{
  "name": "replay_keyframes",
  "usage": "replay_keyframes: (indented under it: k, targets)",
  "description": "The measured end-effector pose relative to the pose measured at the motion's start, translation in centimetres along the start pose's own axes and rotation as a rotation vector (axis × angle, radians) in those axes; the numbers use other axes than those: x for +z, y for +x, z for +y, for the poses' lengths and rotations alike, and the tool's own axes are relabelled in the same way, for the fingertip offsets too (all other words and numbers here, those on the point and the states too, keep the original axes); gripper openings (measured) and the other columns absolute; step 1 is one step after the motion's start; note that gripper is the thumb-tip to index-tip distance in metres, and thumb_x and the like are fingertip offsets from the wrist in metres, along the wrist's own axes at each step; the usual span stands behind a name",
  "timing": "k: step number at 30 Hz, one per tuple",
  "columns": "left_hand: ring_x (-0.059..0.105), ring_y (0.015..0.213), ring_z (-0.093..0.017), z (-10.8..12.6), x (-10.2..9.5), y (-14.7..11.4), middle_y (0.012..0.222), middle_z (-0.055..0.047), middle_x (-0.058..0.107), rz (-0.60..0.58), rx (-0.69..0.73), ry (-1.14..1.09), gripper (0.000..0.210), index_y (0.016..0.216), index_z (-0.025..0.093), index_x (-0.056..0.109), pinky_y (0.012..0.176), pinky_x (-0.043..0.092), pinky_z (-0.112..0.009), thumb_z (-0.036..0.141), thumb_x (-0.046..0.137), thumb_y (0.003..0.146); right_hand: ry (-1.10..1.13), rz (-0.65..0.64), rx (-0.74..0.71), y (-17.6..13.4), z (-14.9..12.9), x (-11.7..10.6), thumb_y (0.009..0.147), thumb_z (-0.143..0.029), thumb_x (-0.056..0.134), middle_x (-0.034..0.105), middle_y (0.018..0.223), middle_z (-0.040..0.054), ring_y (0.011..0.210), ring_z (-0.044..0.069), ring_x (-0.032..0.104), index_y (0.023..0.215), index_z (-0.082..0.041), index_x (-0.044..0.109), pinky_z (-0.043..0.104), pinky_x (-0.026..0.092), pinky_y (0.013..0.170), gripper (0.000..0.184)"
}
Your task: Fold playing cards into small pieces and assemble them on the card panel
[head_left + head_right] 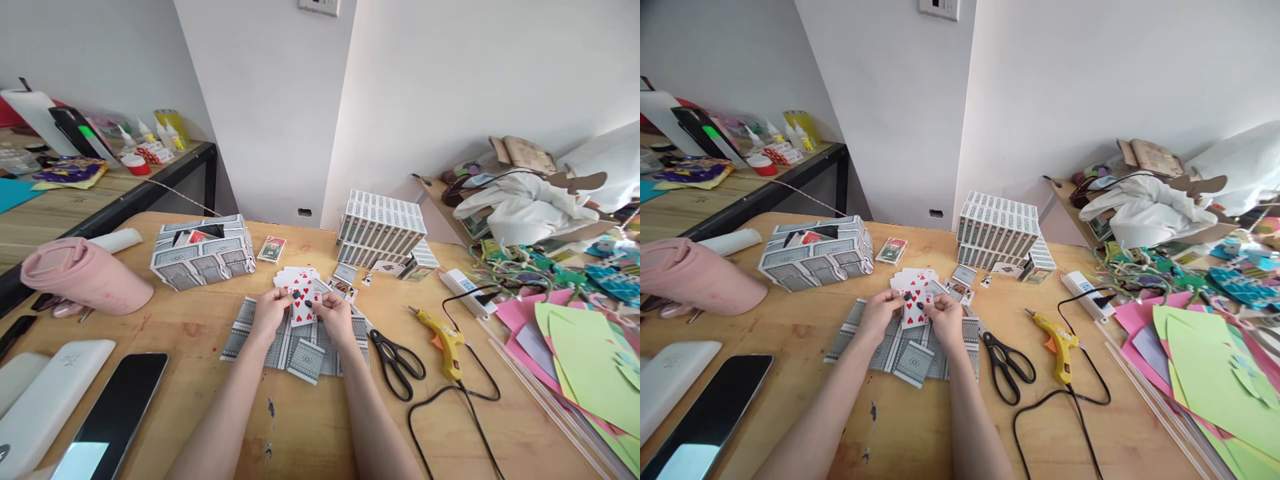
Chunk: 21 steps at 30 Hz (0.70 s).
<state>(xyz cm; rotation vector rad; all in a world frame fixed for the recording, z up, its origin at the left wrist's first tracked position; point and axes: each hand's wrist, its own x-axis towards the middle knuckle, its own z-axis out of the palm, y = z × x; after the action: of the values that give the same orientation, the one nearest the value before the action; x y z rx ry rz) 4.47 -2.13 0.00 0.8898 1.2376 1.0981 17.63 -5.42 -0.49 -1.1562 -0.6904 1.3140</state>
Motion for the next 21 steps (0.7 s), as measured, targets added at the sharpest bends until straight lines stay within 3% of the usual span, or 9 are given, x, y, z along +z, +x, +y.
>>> replay_keyframes:
  k: [4,12,21]
  targets:
    - [0.047,0.049,-0.009,-0.12,0.21,-0.27,0.052,0.002,0.056,0.021,0.063,0.029,0.027,0.058,0.014,0.058,0.049,0.037,-0.021,0.038,0.070,0.056,-0.007,0.053,0.016,0.00,-0.05,0.10,0.047,-0.036,0.077,0.062,0.050,-0.0018,0.045,0.013,0.054,0.057,-0.018,0.053,0.026,0.043,0.047,0.032]
    - [0.057,0.067,-0.016,0.17,-0.14,-0.51,0.069,-0.002,0.064,-0.203,0.037,0.024,0.030,0.073,0.014,0.066,0.065,0.044,-0.026,0.042,0.067,0.062,0.168,0.146,0.009,0.12,-0.36,0.06,0.047,-0.032,0.078,0.065,0.058,-0.0006,0.048,0.013,0.055,0.062,-0.018,0.055,0.027,0.045,0.050,0.031]
    - [0.049,0.061,-0.013,-0.39,-0.02,-0.39,0.063,0.001,0.057,-0.135,0.162,0.164,0.024,0.065,0.015,0.059,0.057,0.037,-0.022,0.039,0.060,0.067,0.095,0.128,0.009,0.12,-0.25,0.12,0.047,-0.037,0.077,0.065,0.059,0.0009,0.049,0.014,0.056,0.061,-0.018,0.053,0.028,0.046,0.050,0.034]
